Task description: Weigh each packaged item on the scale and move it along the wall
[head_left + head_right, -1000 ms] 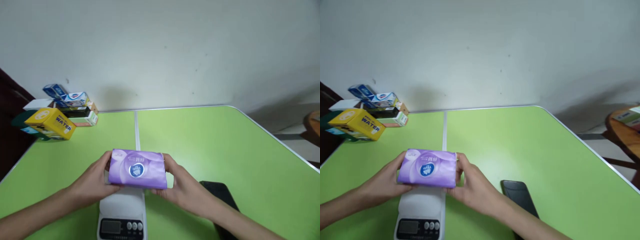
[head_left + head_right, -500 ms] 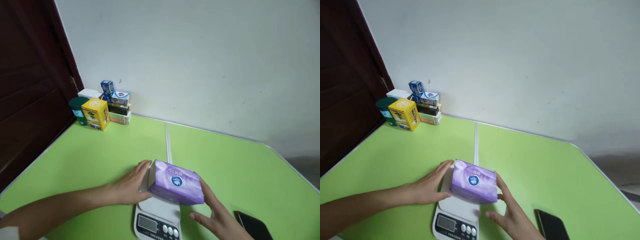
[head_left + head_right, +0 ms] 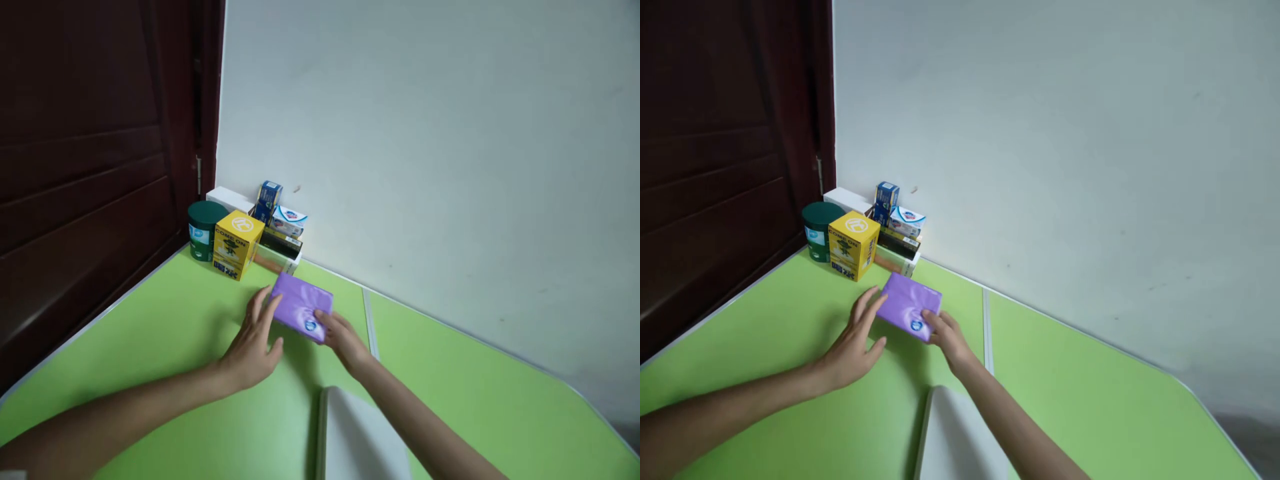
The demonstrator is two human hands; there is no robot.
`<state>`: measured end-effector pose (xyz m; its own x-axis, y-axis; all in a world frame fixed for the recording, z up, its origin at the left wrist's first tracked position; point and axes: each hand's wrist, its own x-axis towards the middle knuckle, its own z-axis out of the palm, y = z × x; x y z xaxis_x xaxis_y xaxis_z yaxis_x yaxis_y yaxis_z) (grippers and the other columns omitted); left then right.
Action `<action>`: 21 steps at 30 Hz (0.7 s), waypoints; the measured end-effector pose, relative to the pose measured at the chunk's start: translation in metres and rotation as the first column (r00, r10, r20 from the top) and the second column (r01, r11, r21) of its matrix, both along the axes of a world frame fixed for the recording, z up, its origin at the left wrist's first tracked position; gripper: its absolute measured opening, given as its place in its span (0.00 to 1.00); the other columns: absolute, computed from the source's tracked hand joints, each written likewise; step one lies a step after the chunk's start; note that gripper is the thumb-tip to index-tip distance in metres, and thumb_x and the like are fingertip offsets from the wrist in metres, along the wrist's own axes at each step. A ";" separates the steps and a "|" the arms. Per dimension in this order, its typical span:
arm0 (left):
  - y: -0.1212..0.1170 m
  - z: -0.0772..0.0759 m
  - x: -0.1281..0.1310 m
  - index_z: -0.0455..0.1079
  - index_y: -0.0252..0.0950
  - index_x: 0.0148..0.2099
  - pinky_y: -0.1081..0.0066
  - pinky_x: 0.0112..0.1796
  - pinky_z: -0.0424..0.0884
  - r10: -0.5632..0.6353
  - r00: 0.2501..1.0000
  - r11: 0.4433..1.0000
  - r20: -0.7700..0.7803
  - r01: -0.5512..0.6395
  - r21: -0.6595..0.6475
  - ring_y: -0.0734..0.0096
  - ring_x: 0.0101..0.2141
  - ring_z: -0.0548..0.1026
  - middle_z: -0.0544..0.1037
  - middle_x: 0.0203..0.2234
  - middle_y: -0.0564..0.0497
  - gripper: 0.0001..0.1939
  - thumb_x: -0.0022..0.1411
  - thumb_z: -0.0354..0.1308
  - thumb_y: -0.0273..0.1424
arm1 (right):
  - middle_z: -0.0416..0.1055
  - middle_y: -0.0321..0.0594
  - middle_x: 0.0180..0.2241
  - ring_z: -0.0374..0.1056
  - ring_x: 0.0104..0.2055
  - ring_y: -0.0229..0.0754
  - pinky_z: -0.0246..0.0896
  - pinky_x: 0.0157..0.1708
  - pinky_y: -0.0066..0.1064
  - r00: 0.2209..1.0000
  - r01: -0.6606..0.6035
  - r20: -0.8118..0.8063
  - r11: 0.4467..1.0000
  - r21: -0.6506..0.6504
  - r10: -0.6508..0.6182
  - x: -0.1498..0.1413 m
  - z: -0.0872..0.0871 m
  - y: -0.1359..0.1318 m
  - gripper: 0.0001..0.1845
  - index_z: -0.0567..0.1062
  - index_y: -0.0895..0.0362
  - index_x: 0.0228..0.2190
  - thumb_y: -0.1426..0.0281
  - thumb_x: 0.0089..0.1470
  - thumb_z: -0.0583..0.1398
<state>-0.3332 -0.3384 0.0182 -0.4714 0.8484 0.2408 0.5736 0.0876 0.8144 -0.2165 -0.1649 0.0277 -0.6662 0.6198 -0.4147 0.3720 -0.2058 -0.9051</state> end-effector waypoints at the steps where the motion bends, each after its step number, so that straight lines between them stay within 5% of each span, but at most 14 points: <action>1: -0.005 -0.004 -0.007 0.47 0.37 0.66 0.55 0.63 0.45 -0.019 0.998 0.999 -0.067 0.016 -0.045 0.56 0.66 0.38 0.40 0.66 0.42 0.35 0.56 0.50 0.22 | 0.75 0.46 0.33 0.72 0.33 0.43 0.68 0.37 0.33 1.000 -0.008 0.008 1.000 -0.009 0.008 -0.022 -0.008 0.003 0.19 0.71 0.61 0.34 0.56 0.51 0.60; 7: -0.005 -0.035 -0.046 0.54 0.43 0.64 0.47 0.61 0.46 -0.133 0.943 0.947 -0.306 0.029 -0.320 0.50 0.65 0.32 0.33 0.68 0.47 0.34 0.56 0.55 0.24 | 0.73 0.49 0.40 0.71 0.38 0.46 0.67 0.32 0.33 0.993 0.078 0.079 0.993 0.089 -0.086 -0.104 -0.037 0.012 0.23 0.66 0.61 0.46 0.58 0.54 0.56; 13: 0.023 -0.059 -0.067 0.53 0.36 0.64 0.46 0.59 0.49 -0.098 0.896 0.927 -0.434 -0.076 -0.366 0.50 0.65 0.35 0.38 0.67 0.40 0.32 0.58 0.55 0.28 | 0.73 0.47 0.36 0.70 0.38 0.48 0.65 0.32 0.33 0.994 0.051 0.083 0.979 0.197 -0.069 -0.097 -0.042 0.013 0.29 0.67 0.62 0.47 0.57 0.47 0.62; 21: 0.026 -0.078 -0.068 0.62 0.30 0.59 0.48 0.58 0.53 0.027 0.838 0.967 -0.545 -0.160 -0.198 0.46 0.65 0.40 0.40 0.66 0.34 0.26 0.58 0.54 0.31 | 0.74 0.47 0.37 0.70 0.37 0.46 0.65 0.36 0.34 0.998 -0.015 0.055 0.975 0.221 0.003 -0.110 -0.044 0.010 0.30 0.69 0.63 0.45 0.55 0.47 0.61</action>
